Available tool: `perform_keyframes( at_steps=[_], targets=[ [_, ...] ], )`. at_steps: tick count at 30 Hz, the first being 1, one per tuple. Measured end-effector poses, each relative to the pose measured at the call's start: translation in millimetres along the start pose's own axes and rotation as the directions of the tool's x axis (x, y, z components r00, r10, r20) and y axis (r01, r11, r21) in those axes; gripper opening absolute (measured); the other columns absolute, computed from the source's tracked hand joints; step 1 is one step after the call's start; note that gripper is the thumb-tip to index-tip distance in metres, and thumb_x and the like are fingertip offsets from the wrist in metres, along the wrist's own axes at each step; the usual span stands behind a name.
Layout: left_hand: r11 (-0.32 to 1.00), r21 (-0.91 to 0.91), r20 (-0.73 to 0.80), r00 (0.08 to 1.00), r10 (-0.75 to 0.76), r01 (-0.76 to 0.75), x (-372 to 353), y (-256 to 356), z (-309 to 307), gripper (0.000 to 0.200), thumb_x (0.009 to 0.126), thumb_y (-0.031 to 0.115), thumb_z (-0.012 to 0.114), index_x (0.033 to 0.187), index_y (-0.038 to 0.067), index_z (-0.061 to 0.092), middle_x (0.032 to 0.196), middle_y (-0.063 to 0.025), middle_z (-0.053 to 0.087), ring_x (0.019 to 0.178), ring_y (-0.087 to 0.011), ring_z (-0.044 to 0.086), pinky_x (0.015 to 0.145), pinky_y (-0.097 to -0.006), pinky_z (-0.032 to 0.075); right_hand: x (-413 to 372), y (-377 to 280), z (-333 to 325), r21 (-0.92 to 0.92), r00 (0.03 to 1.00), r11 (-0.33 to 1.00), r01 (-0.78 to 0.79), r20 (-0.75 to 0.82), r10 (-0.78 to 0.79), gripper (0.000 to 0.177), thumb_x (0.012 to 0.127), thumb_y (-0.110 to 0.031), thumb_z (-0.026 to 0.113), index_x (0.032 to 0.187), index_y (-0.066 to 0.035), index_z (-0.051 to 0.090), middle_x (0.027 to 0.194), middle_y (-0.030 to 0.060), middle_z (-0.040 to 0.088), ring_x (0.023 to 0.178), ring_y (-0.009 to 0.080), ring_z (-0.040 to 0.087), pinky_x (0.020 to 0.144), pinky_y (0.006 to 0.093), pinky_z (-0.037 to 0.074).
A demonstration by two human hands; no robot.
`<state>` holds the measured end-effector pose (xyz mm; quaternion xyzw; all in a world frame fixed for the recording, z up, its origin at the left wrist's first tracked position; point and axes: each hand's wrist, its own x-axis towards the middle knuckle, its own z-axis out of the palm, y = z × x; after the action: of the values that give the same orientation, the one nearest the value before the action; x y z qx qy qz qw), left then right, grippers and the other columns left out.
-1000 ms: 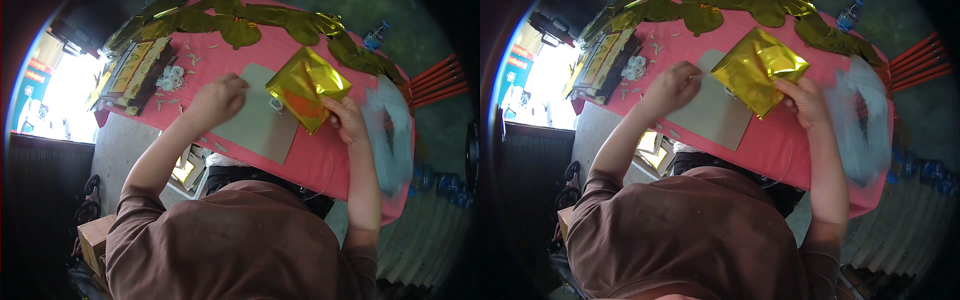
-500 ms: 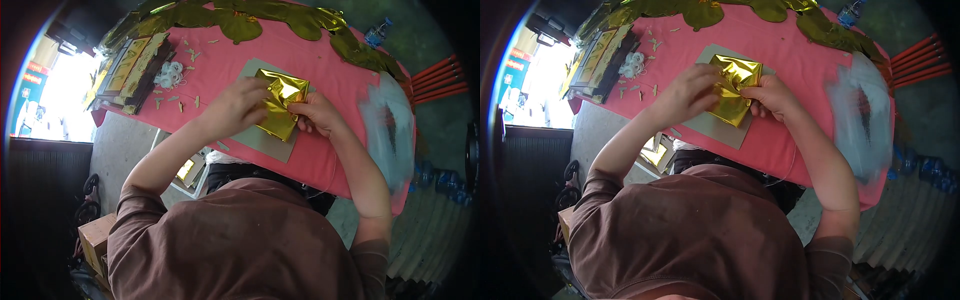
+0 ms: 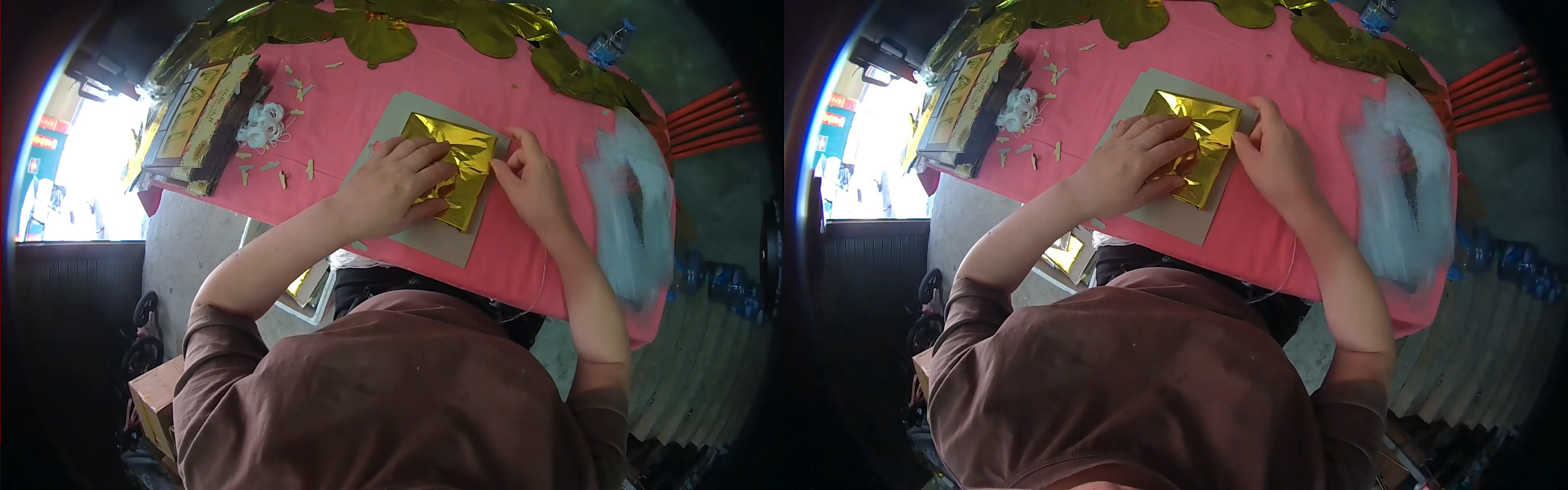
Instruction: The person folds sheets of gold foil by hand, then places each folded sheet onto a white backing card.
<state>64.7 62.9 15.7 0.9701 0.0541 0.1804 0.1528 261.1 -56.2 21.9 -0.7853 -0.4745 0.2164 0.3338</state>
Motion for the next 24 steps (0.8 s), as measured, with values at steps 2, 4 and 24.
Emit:
perform_keyframes(
  at_steps=[2, 4, 24],
  targets=[
    [0.999, 0.045, 0.018, 1.000, 0.013, -0.014, 1, 0, 1, 0.045, 0.079, 0.024, 0.066, 0.120, 0.012, 0.054, 0.129, -0.0105, 0.048, 0.120, -0.0295, 0.045, 0.097, -0.0429, 0.036, -7, 4, 3, -0.285, 0.943, 0.912, 0.294, -0.068, -0.325, 0.042, 0.082, -0.009, 0.062, 0.119, 0.001, 0.047, 0.096, 0.0112, 0.060, 0.076, 0.0214, 0.061, 0.062, 0.0327, 0.049],
    [0.998, 0.057, 0.017, 1.000, 0.021, -0.022, 3, 0, 3, 0.044, 0.078, 0.024, 0.066, 0.119, 0.011, 0.055, 0.128, -0.0102, 0.049, 0.119, -0.0289, 0.045, 0.097, -0.0429, 0.036, -12, 2, 10, -0.298, 0.897, 0.866, 0.403, -0.061, -0.438, 0.044, 0.082, -0.012, 0.062, 0.121, 0.001, 0.047, 0.108, 0.0144, 0.055, 0.094, 0.0255, 0.056, 0.077, 0.0365, 0.046],
    [0.998, 0.046, 0.262, 0.964, 0.035, -0.049, -5, -18, -7, 0.054, 0.090, 0.037, 0.052, 0.138, 0.015, 0.040, 0.147, -0.0084, 0.032, 0.138, -0.0250, 0.025, 0.112, -0.0507, 0.016, -17, 4, 14, -0.488, 0.895, 0.762, 0.426, 0.349, -0.278, 0.120, 0.064, -0.071, 0.063, 0.146, 0.000, 0.010, 0.152, 0.0195, 0.008, 0.142, 0.0293, 0.004, 0.115, 0.0429, 0.005]
  ],
)
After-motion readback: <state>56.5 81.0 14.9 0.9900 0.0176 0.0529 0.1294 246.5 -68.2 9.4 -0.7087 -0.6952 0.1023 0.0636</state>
